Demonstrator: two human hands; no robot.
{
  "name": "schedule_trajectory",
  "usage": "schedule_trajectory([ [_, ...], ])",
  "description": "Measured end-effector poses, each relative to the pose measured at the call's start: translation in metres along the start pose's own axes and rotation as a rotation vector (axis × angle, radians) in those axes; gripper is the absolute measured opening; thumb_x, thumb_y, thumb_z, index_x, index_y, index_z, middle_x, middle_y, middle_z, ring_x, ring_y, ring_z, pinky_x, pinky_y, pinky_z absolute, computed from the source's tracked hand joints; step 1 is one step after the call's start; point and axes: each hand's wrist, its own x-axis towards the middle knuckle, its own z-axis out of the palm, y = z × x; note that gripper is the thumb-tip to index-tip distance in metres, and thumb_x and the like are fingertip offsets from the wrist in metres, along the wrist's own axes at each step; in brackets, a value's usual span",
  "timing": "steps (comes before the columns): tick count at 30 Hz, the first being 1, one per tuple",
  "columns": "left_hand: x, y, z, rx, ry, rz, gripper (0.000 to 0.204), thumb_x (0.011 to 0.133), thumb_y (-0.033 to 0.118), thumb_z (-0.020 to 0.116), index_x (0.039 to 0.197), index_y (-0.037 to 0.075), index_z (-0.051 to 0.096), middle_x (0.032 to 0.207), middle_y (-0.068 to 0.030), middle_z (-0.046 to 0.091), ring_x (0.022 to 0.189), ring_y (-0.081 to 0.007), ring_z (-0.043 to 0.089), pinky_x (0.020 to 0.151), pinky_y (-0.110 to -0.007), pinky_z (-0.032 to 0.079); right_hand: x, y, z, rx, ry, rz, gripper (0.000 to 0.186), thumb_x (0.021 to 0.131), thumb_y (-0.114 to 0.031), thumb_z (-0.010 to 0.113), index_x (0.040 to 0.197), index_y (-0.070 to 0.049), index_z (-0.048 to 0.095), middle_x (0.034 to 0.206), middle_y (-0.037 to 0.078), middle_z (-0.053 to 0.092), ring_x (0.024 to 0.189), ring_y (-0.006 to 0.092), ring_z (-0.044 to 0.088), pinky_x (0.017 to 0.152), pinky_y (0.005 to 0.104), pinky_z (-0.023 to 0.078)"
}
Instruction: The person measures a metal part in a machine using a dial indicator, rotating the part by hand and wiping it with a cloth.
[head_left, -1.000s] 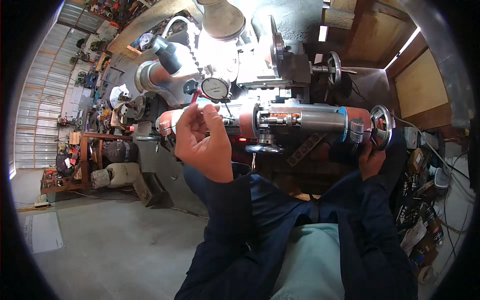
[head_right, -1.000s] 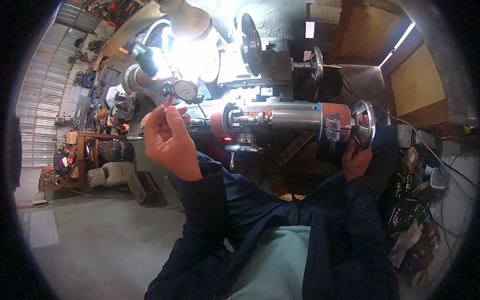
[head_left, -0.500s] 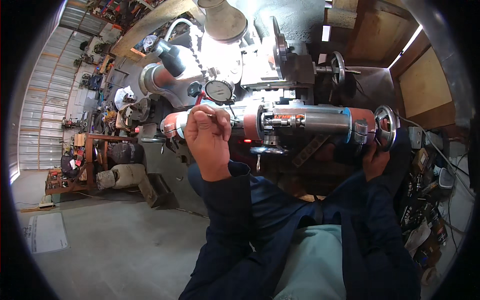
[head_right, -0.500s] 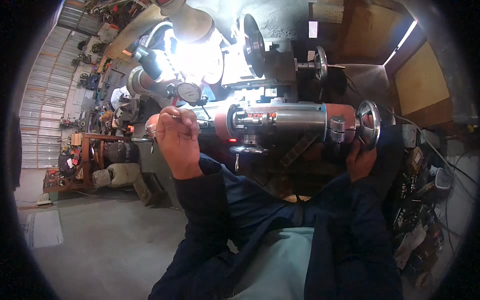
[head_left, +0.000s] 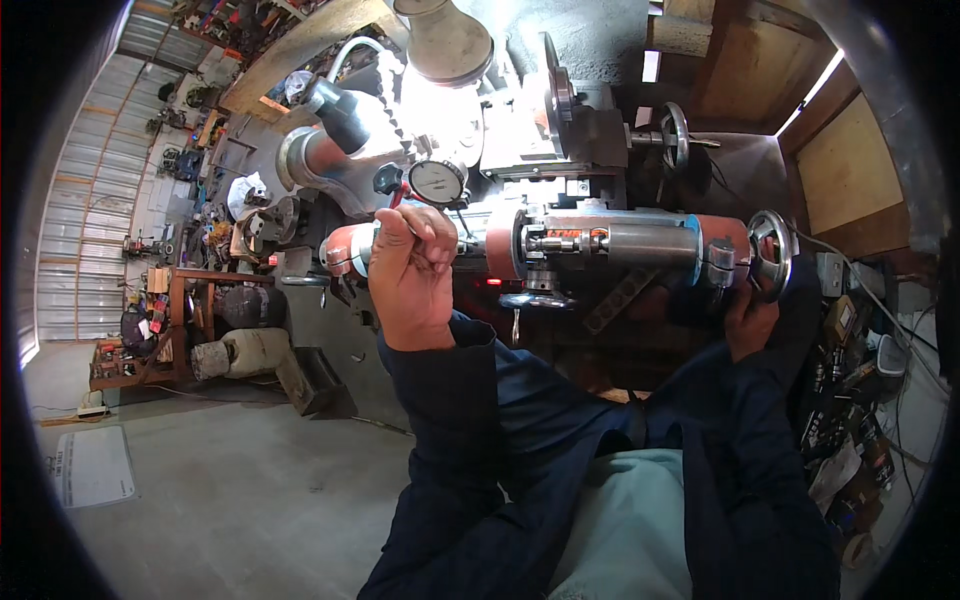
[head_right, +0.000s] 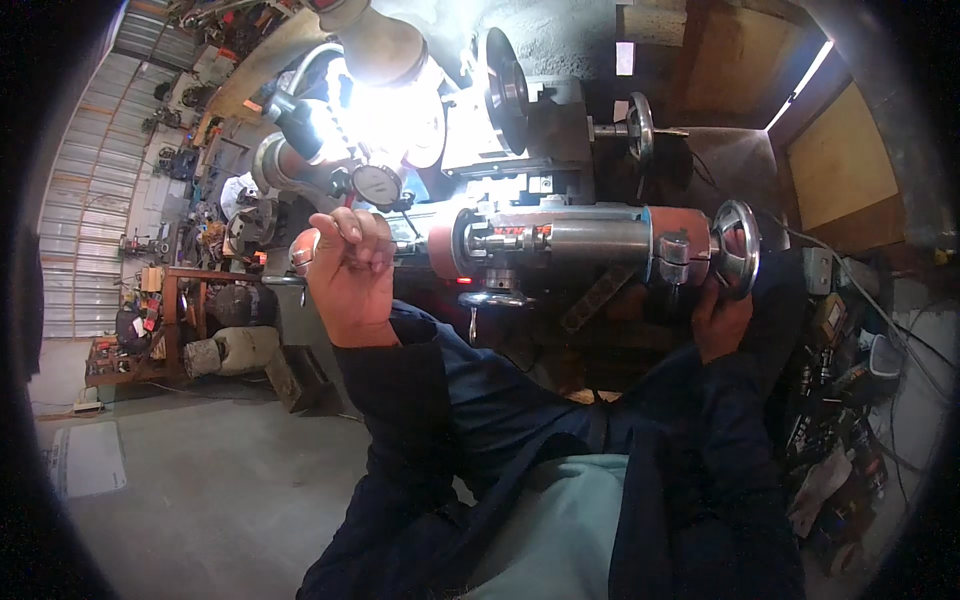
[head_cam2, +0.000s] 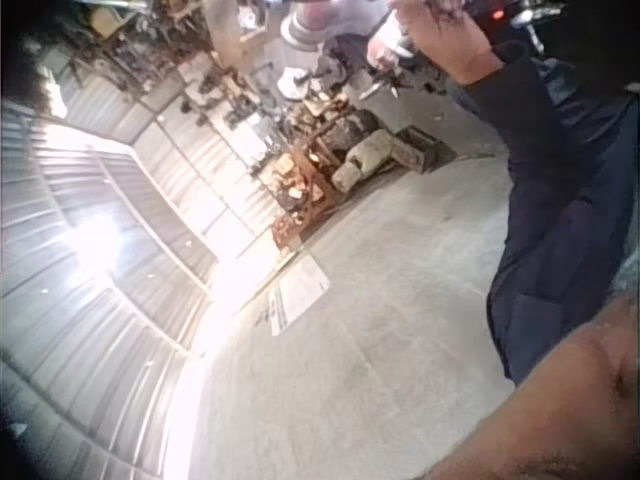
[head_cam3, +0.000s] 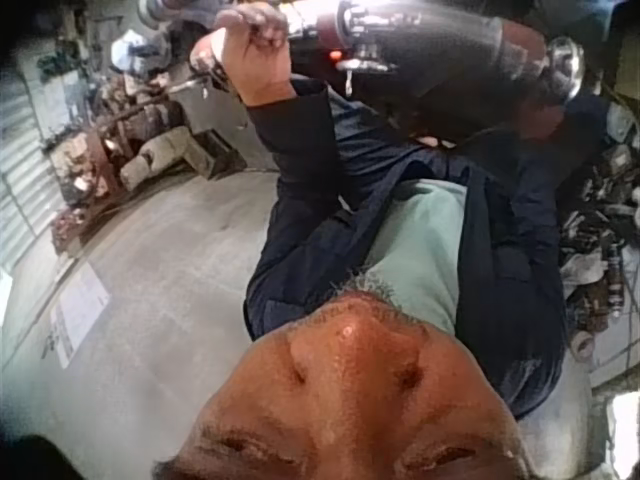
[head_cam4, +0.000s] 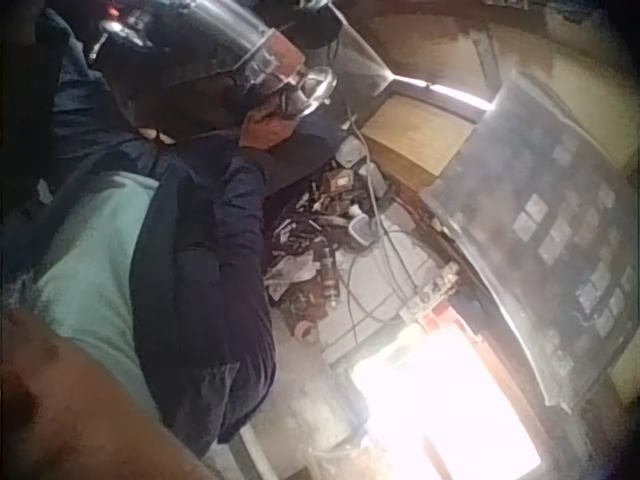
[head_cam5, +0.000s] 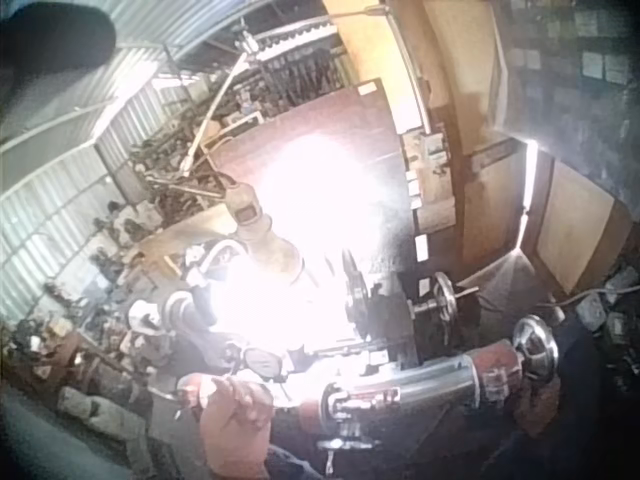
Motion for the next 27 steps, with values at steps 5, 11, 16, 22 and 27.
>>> schedule_trajectory([
  [5,0.005,0.006,-0.003,0.008,-0.046,-0.075,0.047,0.105,0.042,0.044,0.080,0.003,0.055,0.066,-0.0039,0.044,0.062,-0.0132,0.040,0.058,-0.026,0.032,0.000,-0.001,-0.008,0.001,-0.104,0.023,0.035,0.097,-0.015,0.056,0.128,0.000,0.057,0.134,0.021,0.057,0.125,0.0367,0.054,0.102,0.0406,0.043],
  [11,-0.012,-0.012,0.015,0.488,0.205,0.272,0.031,0.099,0.028,0.062,0.091,-0.002,0.064,0.079,-0.0094,0.066,0.064,-0.0130,0.056,0.060,-0.025,0.045,0.009,-0.003,-0.016,0.037,-0.117,0.041,0.037,0.091,-0.007,0.061,0.128,-0.004,0.059,0.142,0.018,0.052,0.135,0.0370,0.045,0.111,0.0419,0.035],
  [16,-0.018,-0.029,0.047,0.696,0.637,0.448,0.020,0.096,0.013,0.066,0.099,-0.007,0.067,0.083,-0.0131,0.071,0.063,-0.0135,0.063,0.056,-0.023,0.050,0.020,0.006,-0.026,-0.185,-0.206,-0.183,0.034,0.088,-0.008,0.067,0.121,-0.003,0.065,0.140,0.021,0.051,0.131,0.0396,0.049,0.111,0.0440,0.038],
  [22,-0.006,-0.048,0.050,0.812,0.708,0.697,0.023,0.098,0.013,0.062,0.093,-0.009,0.063,0.080,-0.0155,0.070,0.061,-0.0157,0.065,0.049,-0.025,0.052,0.019,0.020,-0.034,-0.243,-0.217,-0.181,0.033,0.085,-0.007,0.069,0.118,-0.007,0.068,0.141,0.018,0.052,0.133,0.0399,0.047,0.113,0.0460,0.037],
  [27,-0.008,-0.010,0.060,0.673,0.812,0.904,0.033,0.104,0.025,0.053,0.087,-0.003,0.052,0.069,-0.0106,0.062,0.052,-0.0138,0.057,0.042,-0.024,0.047,0.027,0.008,-0.036,-0.207,-0.248,-0.237,0.038,0.084,-0.006,0.069,0.122,-0.007,0.066,0.139,0.022,0.052,0.134,0.0405,0.045,0.112,0.0452,0.038],
])
